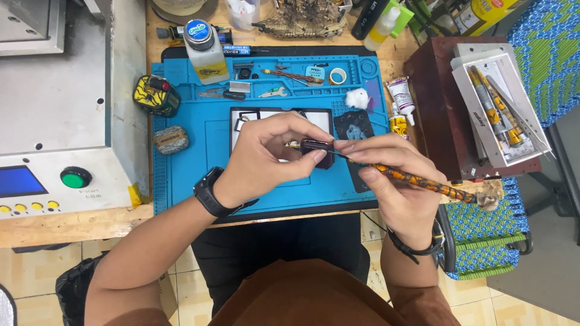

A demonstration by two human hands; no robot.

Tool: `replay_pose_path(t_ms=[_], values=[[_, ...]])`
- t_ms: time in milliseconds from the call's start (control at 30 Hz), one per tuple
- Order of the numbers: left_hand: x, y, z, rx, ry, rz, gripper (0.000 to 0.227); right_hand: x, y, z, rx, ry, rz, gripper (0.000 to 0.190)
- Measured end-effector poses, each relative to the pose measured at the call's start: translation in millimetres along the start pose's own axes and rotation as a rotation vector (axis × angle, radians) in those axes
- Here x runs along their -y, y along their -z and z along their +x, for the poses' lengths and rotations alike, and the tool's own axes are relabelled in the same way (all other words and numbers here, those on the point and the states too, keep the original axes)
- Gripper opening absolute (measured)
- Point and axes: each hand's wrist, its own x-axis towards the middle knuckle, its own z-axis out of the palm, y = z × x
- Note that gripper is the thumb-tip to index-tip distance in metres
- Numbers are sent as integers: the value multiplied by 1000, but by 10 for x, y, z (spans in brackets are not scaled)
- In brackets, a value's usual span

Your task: The person uses a small screwdriver to work on a disassembled electronic device, likely a smartwatch, held in their left hand. They repeatedly insert and turn the screwdriver into the device's casing while rotating it to access different areas.

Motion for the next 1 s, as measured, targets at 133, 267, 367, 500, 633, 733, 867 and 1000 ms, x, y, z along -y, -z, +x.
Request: replay_pose_path(t_ms=[133, 267, 367, 500, 633, 733, 867, 1000], values=[[0, -1, 2, 0, -5, -3, 17, 26, -5, 11, 9, 11, -21, 18], [3, -1, 1, -2, -3, -13, 17, 28, -8, 13, 13, 19, -23, 19], [1, 1, 0, -3, -5, -11, 17, 20, -15, 9, 2, 13, 1, 21], [7, 2, 1, -2, -12, -17, 17, 50, -27, 21, 6, 15, 15, 21], [22, 7, -1, -4, -9, -34, 18, 41, -29, 12, -5, 8, 0, 20], [12, 3, 3, 0, -9, -18, 17, 12, -25, -5, -23, -9, 14, 20], [10, 3, 6, -2, -10, -18, 17, 40, -33, 10, -24, 2, -19, 20], [10, 0, 14, -10, -13, -9, 17, 35, -28, 11, -12, 1, -6, 17]])
